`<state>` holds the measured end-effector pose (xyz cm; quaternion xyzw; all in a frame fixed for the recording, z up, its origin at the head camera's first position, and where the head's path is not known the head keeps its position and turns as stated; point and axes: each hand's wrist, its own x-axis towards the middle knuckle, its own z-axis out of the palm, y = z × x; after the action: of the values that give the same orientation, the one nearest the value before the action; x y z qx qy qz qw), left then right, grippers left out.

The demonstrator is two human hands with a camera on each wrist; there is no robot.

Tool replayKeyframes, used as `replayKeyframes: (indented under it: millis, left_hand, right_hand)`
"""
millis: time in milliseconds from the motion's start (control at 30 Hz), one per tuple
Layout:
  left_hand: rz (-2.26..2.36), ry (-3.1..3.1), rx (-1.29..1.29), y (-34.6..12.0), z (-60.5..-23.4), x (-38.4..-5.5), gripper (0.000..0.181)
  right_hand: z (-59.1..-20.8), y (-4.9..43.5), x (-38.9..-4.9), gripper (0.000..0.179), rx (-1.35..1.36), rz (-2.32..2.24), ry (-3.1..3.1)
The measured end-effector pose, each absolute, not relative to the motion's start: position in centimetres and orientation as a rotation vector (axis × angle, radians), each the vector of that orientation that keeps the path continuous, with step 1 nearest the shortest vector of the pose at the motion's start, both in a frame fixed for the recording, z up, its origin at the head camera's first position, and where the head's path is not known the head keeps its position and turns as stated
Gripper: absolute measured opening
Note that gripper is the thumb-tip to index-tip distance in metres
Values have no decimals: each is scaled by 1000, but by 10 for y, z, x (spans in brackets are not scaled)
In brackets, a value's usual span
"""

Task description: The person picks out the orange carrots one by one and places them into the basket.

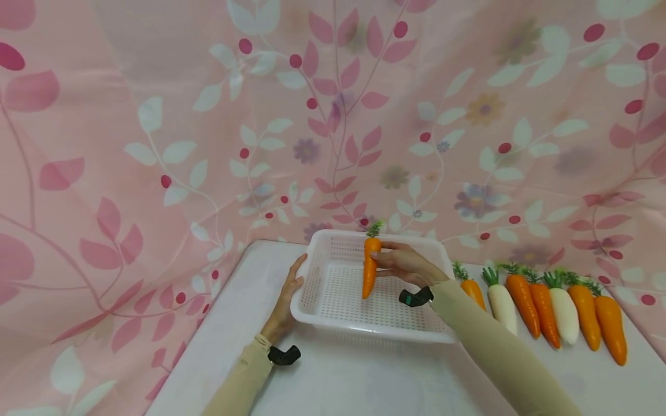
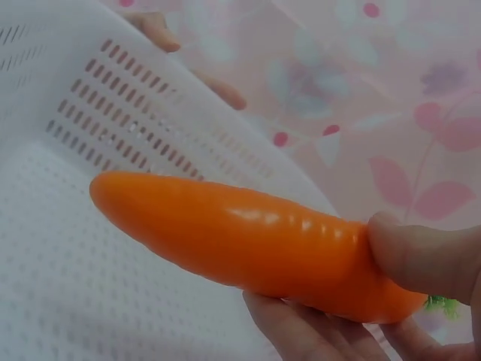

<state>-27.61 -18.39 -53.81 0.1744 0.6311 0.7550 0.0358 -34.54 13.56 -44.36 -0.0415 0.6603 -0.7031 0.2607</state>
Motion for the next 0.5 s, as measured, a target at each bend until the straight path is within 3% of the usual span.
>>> replayKeyframes:
  millis: [500]
  left_hand:
    - [2317,1974,544,-185,-544,-280,61]
  right_hand:
    - [-453,109,-349,52,-110,-1875,1730]
